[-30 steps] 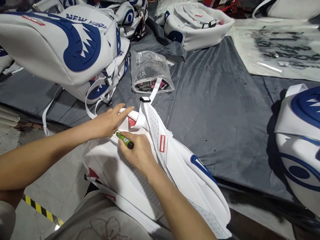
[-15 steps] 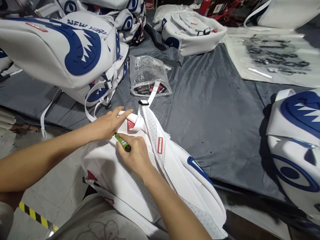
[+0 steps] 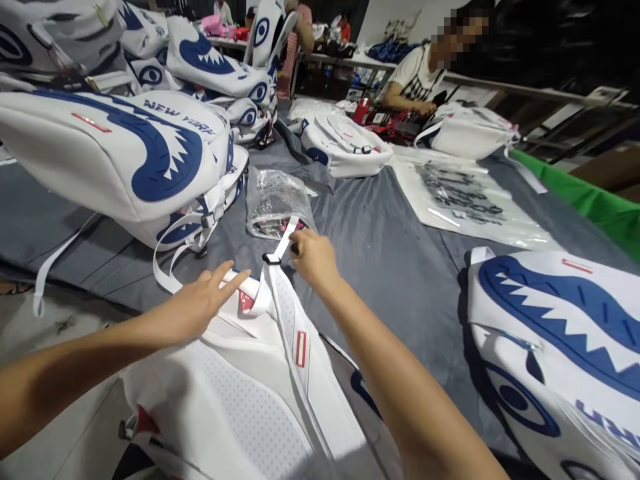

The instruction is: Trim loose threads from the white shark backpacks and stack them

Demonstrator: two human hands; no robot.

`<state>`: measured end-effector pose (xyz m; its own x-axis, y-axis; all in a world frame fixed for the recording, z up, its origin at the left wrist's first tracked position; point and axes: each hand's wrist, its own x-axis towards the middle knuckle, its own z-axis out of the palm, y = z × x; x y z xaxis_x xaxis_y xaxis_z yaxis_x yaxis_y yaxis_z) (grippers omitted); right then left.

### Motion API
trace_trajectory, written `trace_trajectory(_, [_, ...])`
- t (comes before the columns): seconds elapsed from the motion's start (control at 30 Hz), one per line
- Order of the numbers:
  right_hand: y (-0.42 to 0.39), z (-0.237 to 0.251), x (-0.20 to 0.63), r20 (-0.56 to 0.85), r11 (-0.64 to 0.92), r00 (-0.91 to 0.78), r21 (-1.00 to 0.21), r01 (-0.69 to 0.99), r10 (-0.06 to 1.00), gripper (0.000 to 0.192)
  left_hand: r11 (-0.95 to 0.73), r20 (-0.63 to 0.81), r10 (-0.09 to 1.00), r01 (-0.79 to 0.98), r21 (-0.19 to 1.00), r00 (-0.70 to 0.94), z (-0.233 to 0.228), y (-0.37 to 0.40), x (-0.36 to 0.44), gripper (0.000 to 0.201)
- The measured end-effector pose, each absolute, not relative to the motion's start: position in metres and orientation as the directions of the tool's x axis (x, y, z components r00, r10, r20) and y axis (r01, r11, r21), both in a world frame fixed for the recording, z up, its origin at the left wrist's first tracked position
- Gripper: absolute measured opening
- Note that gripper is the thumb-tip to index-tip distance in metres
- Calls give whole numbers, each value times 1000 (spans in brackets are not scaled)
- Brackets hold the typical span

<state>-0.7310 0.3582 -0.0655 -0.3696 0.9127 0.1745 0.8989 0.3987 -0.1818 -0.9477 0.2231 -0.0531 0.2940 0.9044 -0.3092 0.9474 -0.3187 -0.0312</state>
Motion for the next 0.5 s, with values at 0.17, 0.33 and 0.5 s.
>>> trace_trajectory(0.17, [443,-114,-791,-32,407,-409,-56,912,912,24,-284,-394,886,958,-45,245,-47,232,-944,113])
trace_trajectory(0.33, [446,-139,-756,-68,211,-206,76,975,976,30,-269,-303,926,957,-109,226,-66,232,-946,99])
trace_trajectory(0.5, [450,-148,-738,-57,184,-179,108,977,982,32,-293,-52,956,943,-156,288,-83,225,-948,83])
